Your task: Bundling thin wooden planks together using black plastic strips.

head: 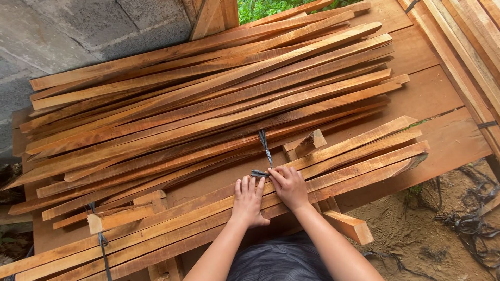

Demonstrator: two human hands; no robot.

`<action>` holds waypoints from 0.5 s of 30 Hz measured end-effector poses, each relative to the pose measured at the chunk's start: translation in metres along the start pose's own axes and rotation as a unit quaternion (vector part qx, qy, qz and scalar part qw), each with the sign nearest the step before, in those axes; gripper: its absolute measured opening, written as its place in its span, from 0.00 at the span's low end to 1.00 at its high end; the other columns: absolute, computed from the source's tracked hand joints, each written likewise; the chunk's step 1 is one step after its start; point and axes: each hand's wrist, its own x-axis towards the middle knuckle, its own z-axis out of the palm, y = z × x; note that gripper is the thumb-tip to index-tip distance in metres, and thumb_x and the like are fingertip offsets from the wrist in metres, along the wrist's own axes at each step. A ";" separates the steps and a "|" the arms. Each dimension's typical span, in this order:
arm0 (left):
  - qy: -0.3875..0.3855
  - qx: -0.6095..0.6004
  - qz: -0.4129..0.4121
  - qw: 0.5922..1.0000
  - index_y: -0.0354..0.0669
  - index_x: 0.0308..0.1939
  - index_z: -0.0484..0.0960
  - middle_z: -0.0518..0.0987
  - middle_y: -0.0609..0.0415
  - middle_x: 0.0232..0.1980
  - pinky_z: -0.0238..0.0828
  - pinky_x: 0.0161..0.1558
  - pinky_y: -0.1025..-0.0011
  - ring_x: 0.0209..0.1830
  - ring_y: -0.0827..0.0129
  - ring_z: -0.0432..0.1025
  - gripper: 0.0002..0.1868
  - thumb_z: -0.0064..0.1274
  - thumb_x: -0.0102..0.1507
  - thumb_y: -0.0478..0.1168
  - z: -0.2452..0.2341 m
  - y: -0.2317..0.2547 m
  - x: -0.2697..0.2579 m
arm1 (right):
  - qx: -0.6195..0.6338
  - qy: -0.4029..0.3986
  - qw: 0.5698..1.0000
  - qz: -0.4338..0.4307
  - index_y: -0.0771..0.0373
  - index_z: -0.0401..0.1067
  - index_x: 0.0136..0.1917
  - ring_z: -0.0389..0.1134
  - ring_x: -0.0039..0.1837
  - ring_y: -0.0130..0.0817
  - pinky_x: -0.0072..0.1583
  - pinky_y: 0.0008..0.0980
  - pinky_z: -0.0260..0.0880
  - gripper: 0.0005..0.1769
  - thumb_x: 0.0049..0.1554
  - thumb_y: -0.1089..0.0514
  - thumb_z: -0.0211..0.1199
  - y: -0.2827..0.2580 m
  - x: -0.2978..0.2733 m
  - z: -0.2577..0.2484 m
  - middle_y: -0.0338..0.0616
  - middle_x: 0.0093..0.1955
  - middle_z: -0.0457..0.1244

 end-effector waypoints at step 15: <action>0.015 -0.003 -0.001 1.000 0.42 0.80 0.39 0.42 0.39 0.81 0.25 0.76 0.43 0.81 0.42 0.36 0.80 0.74 0.38 0.66 0.001 0.000 -0.003 | 0.032 0.045 0.998 0.034 0.57 0.76 0.49 0.66 0.61 0.39 0.61 0.41 0.61 0.07 0.58 0.56 0.61 -0.010 0.006 0.001 0.31 0.58 0.69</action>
